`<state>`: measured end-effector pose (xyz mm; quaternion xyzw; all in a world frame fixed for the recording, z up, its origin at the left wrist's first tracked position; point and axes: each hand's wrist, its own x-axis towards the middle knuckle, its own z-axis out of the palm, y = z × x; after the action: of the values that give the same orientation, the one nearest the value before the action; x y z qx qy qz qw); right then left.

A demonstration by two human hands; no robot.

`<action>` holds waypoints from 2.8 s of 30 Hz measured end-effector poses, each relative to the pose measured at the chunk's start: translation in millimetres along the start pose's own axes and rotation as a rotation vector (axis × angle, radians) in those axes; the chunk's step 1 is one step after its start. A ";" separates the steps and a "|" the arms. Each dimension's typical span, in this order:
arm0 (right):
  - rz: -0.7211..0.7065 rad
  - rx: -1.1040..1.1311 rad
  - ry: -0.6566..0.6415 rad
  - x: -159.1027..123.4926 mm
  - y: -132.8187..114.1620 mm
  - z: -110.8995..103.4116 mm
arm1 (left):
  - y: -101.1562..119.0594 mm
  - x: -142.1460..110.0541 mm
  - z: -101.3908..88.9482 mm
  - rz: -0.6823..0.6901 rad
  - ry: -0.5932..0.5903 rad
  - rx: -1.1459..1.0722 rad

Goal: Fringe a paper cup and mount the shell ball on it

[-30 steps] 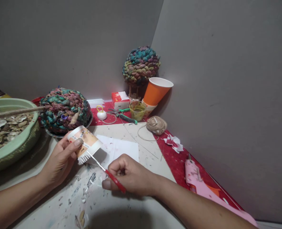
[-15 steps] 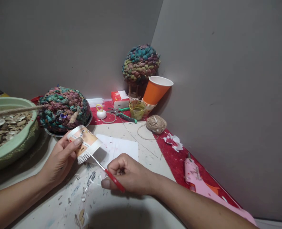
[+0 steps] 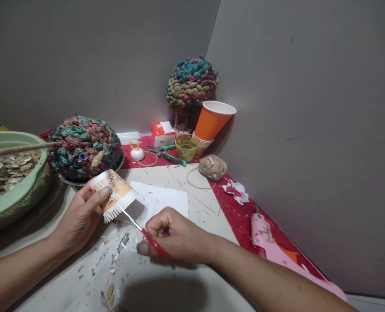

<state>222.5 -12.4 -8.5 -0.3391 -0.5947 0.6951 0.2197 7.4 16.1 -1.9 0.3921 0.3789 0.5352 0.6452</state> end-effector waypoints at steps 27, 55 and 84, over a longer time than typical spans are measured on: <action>-0.049 0.142 -0.072 0.1 5.2 -4.6 | -0.3 1.5 -4.8 0.010 -0.044 0.022; -0.067 0.180 -0.111 -2.2 5.4 -8.0 | 3.5 1.3 -6.4 0.197 -0.117 0.032; -0.018 0.258 -0.076 -3.1 12.7 -9.1 | 7.4 0.4 -5.4 0.124 -0.115 0.063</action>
<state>232.5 -10.9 -20.8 -0.2760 -0.5113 0.7762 0.2449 -0.3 18.0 2.6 0.4651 0.3329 0.5384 0.6188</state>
